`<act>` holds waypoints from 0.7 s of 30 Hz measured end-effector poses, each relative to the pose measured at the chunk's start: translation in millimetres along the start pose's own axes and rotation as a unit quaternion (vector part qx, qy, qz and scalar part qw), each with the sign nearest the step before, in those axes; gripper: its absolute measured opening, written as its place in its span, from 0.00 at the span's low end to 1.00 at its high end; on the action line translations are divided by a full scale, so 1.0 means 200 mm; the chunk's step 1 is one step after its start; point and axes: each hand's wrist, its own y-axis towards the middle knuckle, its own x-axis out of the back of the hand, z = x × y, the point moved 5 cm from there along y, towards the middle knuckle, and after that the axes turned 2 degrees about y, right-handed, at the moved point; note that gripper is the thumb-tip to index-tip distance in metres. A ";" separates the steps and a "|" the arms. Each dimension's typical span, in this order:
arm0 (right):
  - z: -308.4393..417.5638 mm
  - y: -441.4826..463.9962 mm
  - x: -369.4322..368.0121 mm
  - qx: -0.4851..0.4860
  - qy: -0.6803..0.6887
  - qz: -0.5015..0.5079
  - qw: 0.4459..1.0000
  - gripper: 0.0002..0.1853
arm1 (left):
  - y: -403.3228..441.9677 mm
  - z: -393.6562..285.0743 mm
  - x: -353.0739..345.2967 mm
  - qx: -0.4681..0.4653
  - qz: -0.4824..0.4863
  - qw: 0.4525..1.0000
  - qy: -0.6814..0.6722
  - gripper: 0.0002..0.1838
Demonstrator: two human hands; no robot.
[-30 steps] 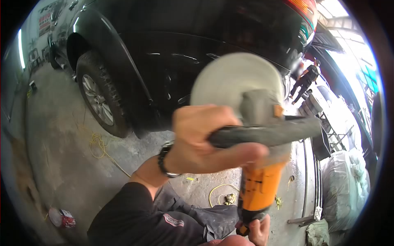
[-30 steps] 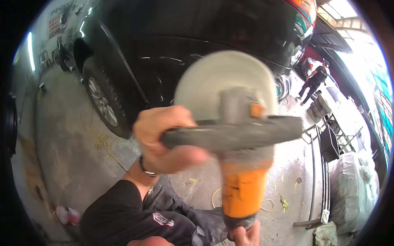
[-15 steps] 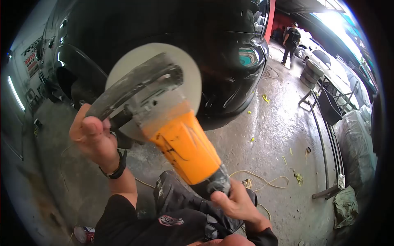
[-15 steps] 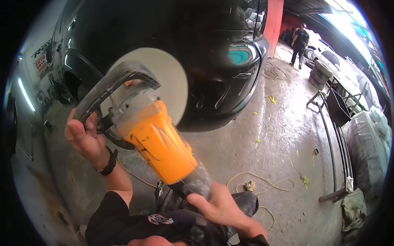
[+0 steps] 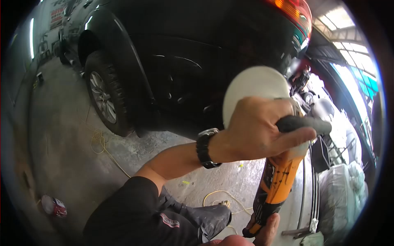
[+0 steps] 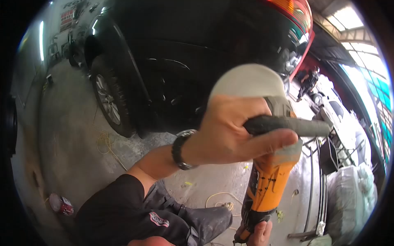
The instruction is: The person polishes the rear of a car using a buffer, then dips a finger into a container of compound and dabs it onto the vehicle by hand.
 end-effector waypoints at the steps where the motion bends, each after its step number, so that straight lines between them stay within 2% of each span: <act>1: 0.00 0.01 -0.02 -0.003 -0.001 0.013 1.000 0.32 | -0.01 0.00 0.02 -0.044 -0.022 0.998 0.030 0.19; 2: 0.00 0.02 -0.04 -0.008 -0.004 0.025 1.000 0.31 | -0.01 -0.01 0.04 -0.088 -0.041 0.994 0.057 0.20; 3: -0.01 0.03 -0.06 -0.014 -0.006 0.037 0.999 0.30 | -0.02 -0.02 0.07 -0.093 -0.046 0.992 0.069 0.20; 8: -0.07 0.07 -0.17 -0.029 -0.020 0.084 0.996 0.25 | -0.14 -0.01 0.37 -0.070 -0.059 0.992 0.092 0.23; 11: -0.12 0.14 -0.28 0.051 -0.043 0.108 0.992 0.29 | -0.17 -0.06 0.52 -0.067 -0.061 0.982 0.165 0.23; 14: -0.02 0.17 -0.42 0.064 -0.090 0.160 0.981 0.35 | -0.22 -0.05 0.64 -0.040 -0.109 0.977 0.177 0.27; 16: 0.03 0.19 -0.49 0.070 -0.103 0.174 0.977 0.39 | -0.25 -0.05 0.70 -0.037 -0.177 0.969 0.167 0.29; 18: 0.05 0.21 -0.54 0.044 -0.098 0.206 0.973 0.35 | -0.30 -0.04 0.75 -0.039 -0.223 0.956 0.186 0.31; 21: 0.06 0.21 -0.60 0.015 -0.116 0.239 0.964 0.31 | -0.38 -0.02 0.86 -0.038 -0.236 0.944 0.227 0.33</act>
